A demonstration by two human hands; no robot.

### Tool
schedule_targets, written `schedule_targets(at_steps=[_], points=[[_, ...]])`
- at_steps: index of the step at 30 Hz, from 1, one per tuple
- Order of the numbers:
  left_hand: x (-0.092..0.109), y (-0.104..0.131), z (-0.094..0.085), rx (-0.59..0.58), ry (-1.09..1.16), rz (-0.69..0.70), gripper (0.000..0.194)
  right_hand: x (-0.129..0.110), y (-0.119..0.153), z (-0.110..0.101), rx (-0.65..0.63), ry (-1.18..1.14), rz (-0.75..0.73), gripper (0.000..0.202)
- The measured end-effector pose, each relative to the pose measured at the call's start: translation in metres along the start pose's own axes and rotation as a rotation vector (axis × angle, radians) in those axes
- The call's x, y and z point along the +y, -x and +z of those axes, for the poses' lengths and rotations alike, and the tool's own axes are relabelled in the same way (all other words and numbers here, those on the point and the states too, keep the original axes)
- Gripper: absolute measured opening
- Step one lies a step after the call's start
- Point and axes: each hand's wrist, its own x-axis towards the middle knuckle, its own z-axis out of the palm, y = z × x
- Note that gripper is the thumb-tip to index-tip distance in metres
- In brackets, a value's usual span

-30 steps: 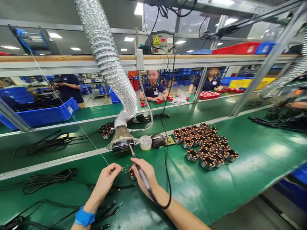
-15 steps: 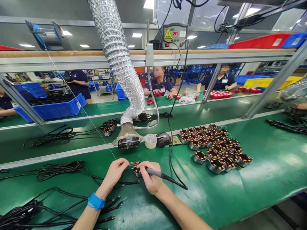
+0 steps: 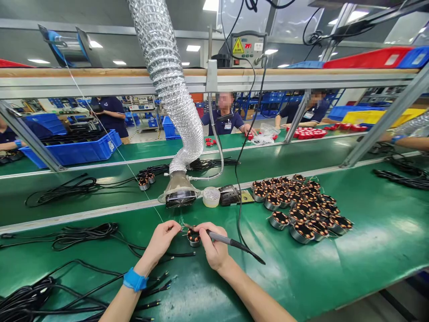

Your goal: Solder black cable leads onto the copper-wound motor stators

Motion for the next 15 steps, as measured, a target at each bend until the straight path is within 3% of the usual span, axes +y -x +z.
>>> schedule_targets(at_steps=[4, 15], points=[[-0.0009, -0.0006, -0.0002, -0.005, -0.001, 0.016, 0.035, -0.0009, -0.0022, -0.0018, 0.029, 0.016, -0.004, 0.025], [0.0011, 0.0005, -0.0008, 0.01, -0.024, 0.02, 0.034, 0.0022, 0.0025, 0.002, -0.05, 0.01, 0.003, 0.024]])
